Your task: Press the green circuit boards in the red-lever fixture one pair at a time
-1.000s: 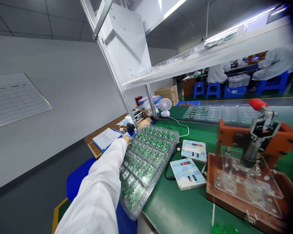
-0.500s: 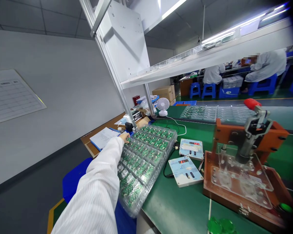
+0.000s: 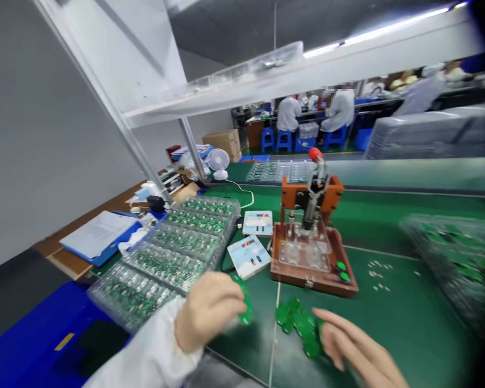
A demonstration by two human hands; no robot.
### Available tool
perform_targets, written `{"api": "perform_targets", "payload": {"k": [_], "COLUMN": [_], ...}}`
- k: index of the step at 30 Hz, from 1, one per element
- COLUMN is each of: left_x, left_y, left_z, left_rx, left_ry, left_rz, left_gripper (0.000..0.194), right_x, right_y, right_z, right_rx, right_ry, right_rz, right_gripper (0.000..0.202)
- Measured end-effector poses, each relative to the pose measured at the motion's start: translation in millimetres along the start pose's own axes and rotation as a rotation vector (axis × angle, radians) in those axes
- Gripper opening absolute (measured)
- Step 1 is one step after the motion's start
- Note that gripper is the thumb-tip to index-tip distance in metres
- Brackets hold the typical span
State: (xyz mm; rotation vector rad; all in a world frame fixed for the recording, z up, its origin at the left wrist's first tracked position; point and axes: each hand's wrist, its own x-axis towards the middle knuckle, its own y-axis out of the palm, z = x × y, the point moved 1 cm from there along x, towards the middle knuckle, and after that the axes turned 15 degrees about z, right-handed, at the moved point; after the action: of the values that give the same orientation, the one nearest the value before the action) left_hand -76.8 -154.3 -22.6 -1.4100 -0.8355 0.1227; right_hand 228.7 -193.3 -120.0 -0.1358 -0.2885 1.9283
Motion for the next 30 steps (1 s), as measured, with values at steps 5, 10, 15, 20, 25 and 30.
{"api": "perform_targets", "payload": {"k": [5, 10, 15, 20, 25, 30], "left_x": [30.3, 39.5, 32.0, 36.7, 42.3, 36.1], "left_y": [53.5, 73.8, 97.2, 124.8, 135.5, 135.9], "left_z": [-72.6, -70.6, -72.5, -78.2, -70.3, -66.4], "left_rx": [-0.148, -0.172, -0.438, -1.114, -1.381, -1.478], "left_ry": [0.058, 0.072, -0.164, -0.572, -0.743, -0.663], "left_rz": [-0.217, -0.192, -0.092, -0.015, 0.102, 0.223], "left_gripper": [0.015, 0.012, 0.036, 0.024, 0.030, 0.044], "right_x": [20.1, 24.1, 24.1, 26.4, 25.3, 20.5], "right_y": [24.2, 20.9, 10.9, 8.8, 12.7, 7.9], "right_z": [17.6, 17.3, 2.3, -5.4, -9.6, -17.6], "right_rx": [0.499, 0.566, 0.569, 0.561, 0.621, 0.682], "right_ry": [0.128, 0.116, 0.104, 0.096, 0.084, 0.115], "right_rz": [0.278, 0.221, -0.033, -0.122, -0.108, -0.125], "right_gripper": [0.058, 0.060, 0.048, 0.044, 0.041, 0.043]}}
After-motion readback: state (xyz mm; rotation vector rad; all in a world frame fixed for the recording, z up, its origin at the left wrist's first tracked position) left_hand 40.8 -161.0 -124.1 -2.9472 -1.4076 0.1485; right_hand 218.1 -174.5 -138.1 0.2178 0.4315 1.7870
